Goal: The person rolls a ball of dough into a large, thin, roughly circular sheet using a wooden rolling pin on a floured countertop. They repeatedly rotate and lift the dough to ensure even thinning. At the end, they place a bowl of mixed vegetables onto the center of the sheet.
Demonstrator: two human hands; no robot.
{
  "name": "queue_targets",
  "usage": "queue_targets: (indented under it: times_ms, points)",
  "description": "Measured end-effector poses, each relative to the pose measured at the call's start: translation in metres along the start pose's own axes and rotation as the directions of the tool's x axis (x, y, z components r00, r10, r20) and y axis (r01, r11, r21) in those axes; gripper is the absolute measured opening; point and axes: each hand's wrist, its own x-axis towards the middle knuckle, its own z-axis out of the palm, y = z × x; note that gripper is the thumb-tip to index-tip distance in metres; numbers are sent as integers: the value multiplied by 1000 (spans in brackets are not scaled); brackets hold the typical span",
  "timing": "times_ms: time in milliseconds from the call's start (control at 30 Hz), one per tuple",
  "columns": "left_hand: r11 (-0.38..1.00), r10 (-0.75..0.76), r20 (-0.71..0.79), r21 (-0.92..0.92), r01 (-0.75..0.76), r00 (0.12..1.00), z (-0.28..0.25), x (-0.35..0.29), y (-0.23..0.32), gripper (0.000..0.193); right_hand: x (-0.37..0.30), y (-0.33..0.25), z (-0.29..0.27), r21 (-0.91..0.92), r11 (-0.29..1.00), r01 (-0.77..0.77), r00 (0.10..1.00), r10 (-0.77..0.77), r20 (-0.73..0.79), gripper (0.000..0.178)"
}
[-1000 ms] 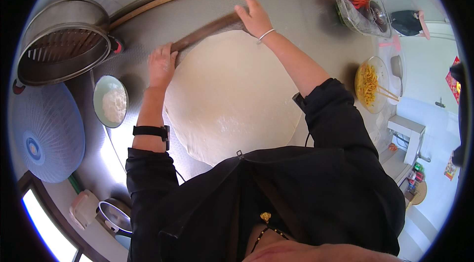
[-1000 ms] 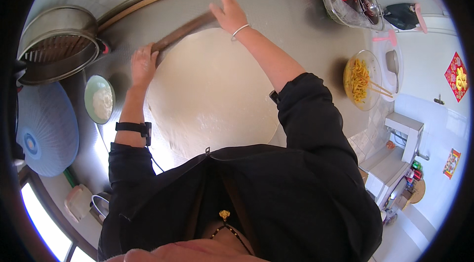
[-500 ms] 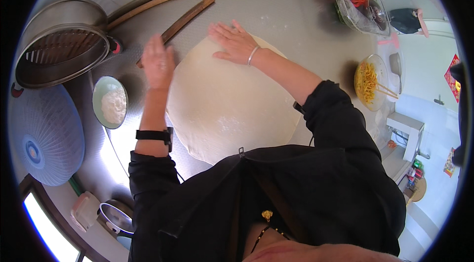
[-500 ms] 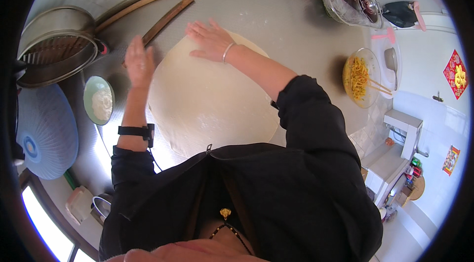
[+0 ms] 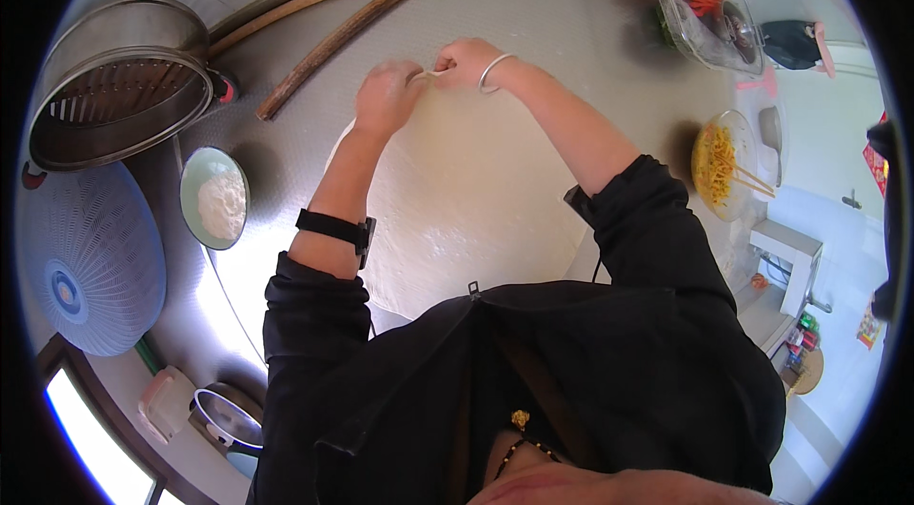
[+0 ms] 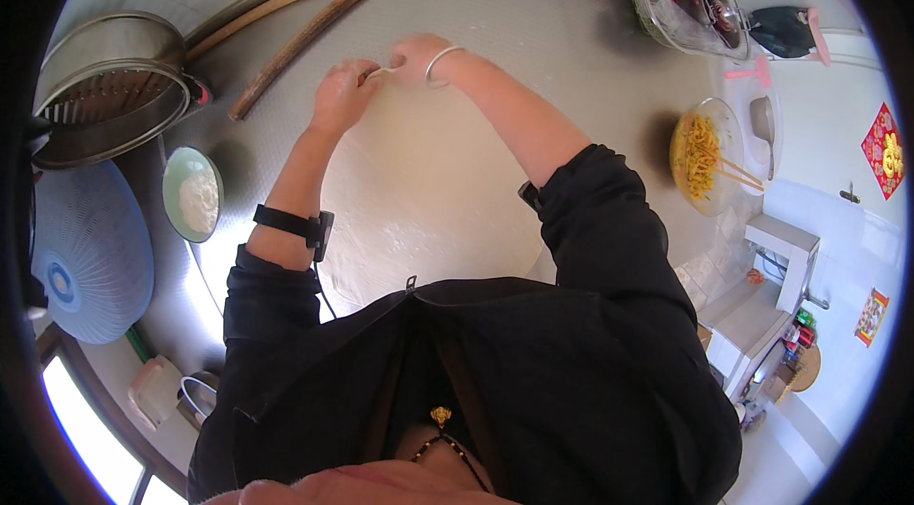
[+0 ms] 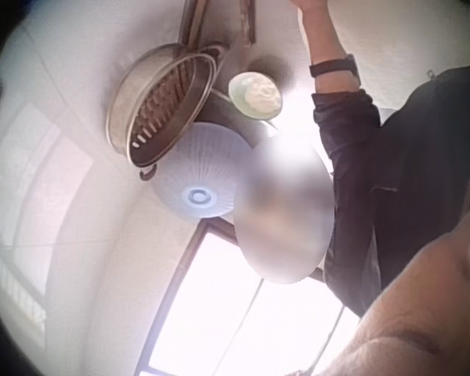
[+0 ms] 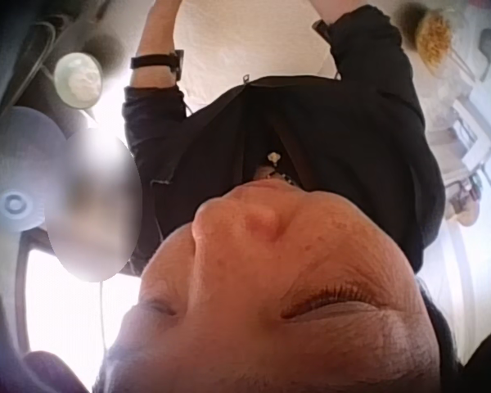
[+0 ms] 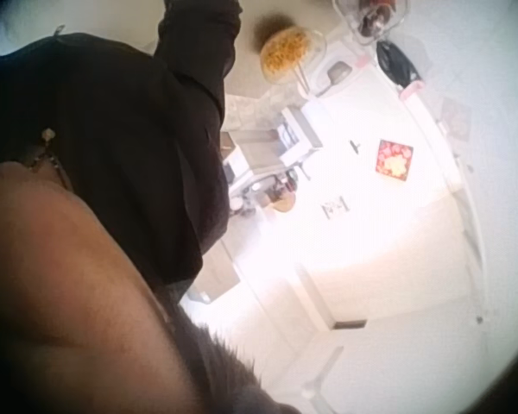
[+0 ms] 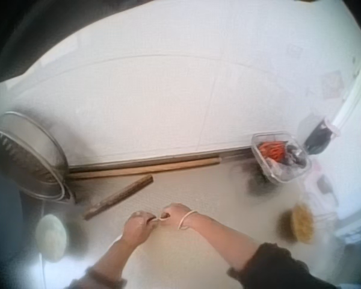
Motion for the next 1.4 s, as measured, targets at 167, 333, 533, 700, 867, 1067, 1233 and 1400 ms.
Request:
queue_targets:
  times_ms: [167, 333, 533, 700, 867, 1067, 1233, 1400]
  points:
    - [972, -139, 51, -182, 146, 989, 1, 9, 0, 21, 10, 10, -17, 230, 972, -46, 998, 35, 52, 17]
    - [920, -185, 18, -349, 180, 983, 5, 7, 1, 18, 13, 14, -6, 338, 941, -18, 999, 30, -29, 21]
    - [936, -156, 15, -318, 152, 988, 7, 10, -2, 19, 18, 19, 0, 381, 924, -24, 998, 43, -41, 25]
    - [1000, -7, -201, -7, 6, 980, 10, 1, 0, 38, 7, 15, 17, -268, 955, 130, 874, -238, -424, 35]
    - [898, 185, 84, 392, -203, 979, 14, -34, 12, 70, -29, 11, 44, -547, 822, 158, 912, -334, -240, 58]
    - [835, 137, 23, 535, -128, 990, 8, -52, 17, 78, -54, 13, 47, -487, 873, -24, 951, -130, -281, 70]
    - [844, -6, 86, 534, -41, 996, 5, -62, 7, 79, -73, 24, 42, -486, 863, -138, 964, 5, -266, 70]
    - [842, 123, -54, 534, -76, 991, 3, -76, -3, 78, -84, 33, 48, -494, 858, -143, 913, -79, -401, 70]
